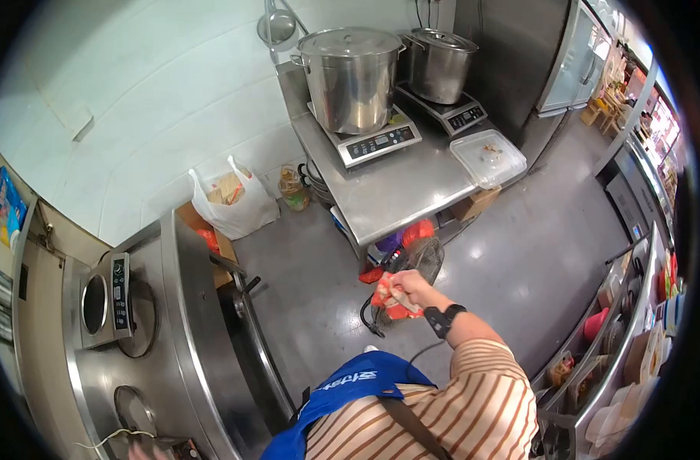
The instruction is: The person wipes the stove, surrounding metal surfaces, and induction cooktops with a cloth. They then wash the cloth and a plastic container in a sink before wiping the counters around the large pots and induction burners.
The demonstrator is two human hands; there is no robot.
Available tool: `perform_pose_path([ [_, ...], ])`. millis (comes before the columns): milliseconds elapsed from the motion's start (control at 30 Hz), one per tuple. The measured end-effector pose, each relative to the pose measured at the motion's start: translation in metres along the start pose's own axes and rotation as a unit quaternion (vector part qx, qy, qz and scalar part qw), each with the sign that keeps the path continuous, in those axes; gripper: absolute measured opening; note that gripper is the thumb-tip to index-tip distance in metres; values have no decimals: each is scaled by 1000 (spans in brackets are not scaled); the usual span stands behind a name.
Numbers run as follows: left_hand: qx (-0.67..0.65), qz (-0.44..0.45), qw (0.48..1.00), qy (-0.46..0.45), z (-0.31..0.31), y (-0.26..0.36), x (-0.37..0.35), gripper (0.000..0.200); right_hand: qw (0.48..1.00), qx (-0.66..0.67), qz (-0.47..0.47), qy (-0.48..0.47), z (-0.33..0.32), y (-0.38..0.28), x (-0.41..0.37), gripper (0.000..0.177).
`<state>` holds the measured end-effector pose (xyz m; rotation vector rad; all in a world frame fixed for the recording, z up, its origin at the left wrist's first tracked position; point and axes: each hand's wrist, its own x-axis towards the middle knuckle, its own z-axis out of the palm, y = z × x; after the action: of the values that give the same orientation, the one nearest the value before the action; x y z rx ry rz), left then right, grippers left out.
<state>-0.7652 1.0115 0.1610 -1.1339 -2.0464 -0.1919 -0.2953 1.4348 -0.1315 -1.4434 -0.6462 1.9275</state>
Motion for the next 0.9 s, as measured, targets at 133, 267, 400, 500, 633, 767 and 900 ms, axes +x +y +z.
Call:
perform_pose_path([
  [133,-319,-47,926,-198,113,133,59,37,994,3,-100,-47,2,-56,-2,16],
  [267,-472,185,822,-258,168,292,140,45,948,-160,-267,-72,49,-107,5,19],
  [400,-581,314,673,-333,235,424,184,95,915,-186,-347,-88,108,-170,-7,19],
  [500,-701,246,427,-515,311,505,182,80,912,-84,-378,-132,135,-179,48,23],
  [633,-558,344,490,-575,385,542,227,28,795,-347,-484,114,149,-207,116,24],
  [767,-531,529,477,-459,451,572,293,31,838,-248,-425,234,161,-245,122,23],
  [900,-633,423,301,-574,418,578,376,46,861,-149,-384,300,154,-262,131,19],
])
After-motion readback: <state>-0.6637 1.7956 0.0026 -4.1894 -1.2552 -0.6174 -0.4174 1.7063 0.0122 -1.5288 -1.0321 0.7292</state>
